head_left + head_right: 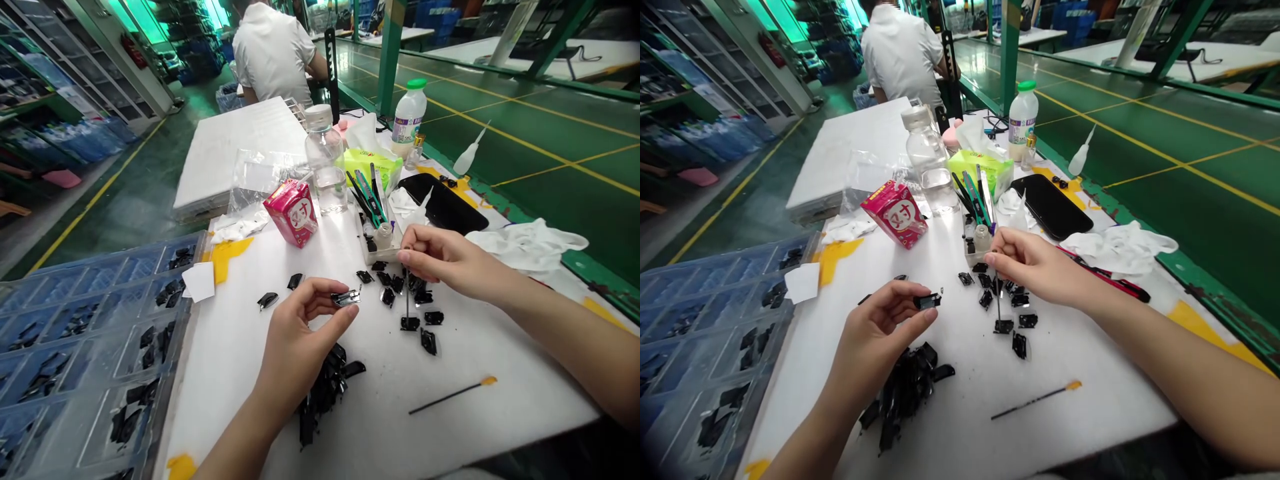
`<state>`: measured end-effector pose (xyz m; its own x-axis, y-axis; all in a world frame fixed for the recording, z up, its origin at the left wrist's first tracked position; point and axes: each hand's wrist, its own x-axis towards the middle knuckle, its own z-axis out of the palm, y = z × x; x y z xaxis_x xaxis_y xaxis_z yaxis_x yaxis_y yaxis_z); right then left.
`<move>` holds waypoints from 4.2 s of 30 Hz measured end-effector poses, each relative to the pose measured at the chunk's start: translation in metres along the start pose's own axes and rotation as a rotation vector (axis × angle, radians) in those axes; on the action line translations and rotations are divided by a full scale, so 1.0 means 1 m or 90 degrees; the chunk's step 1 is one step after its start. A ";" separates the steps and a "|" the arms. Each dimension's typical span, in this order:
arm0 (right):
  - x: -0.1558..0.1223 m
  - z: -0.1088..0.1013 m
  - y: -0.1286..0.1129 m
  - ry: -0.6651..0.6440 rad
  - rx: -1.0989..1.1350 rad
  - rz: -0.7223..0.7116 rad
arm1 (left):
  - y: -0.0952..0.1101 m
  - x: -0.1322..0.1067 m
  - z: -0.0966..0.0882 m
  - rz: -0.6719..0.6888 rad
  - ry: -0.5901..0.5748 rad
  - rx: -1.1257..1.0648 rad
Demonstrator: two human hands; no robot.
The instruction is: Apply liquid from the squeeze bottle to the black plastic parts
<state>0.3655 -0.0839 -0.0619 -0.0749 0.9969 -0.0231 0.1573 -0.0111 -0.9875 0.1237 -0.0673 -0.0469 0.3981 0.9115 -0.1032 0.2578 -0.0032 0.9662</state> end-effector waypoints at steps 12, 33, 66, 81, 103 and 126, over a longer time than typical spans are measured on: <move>0.000 -0.006 -0.001 -0.003 -0.029 -0.008 | 0.001 0.002 0.001 0.008 0.006 0.001; -0.007 -0.018 -0.016 0.271 -0.035 -0.191 | 0.004 0.001 0.000 -0.056 -0.031 -0.100; -0.043 0.034 0.017 -0.176 -0.808 -0.252 | 0.000 0.003 -0.002 -0.064 -0.037 -0.117; -0.033 0.032 0.017 -0.288 -0.647 -0.325 | 0.000 0.001 -0.002 -0.056 -0.036 -0.125; -0.045 0.021 0.022 -0.240 -0.808 -0.417 | 0.003 -0.001 0.000 -0.052 -0.030 -0.146; -0.059 0.017 -0.027 -0.009 -0.577 -0.441 | 0.001 -0.011 0.010 0.179 -0.013 -0.007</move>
<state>0.3490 -0.1433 -0.0369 -0.4324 0.7660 0.4756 0.7307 0.6067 -0.3129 0.1283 -0.0811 -0.0473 0.4709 0.8668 0.1641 0.1258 -0.2501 0.9600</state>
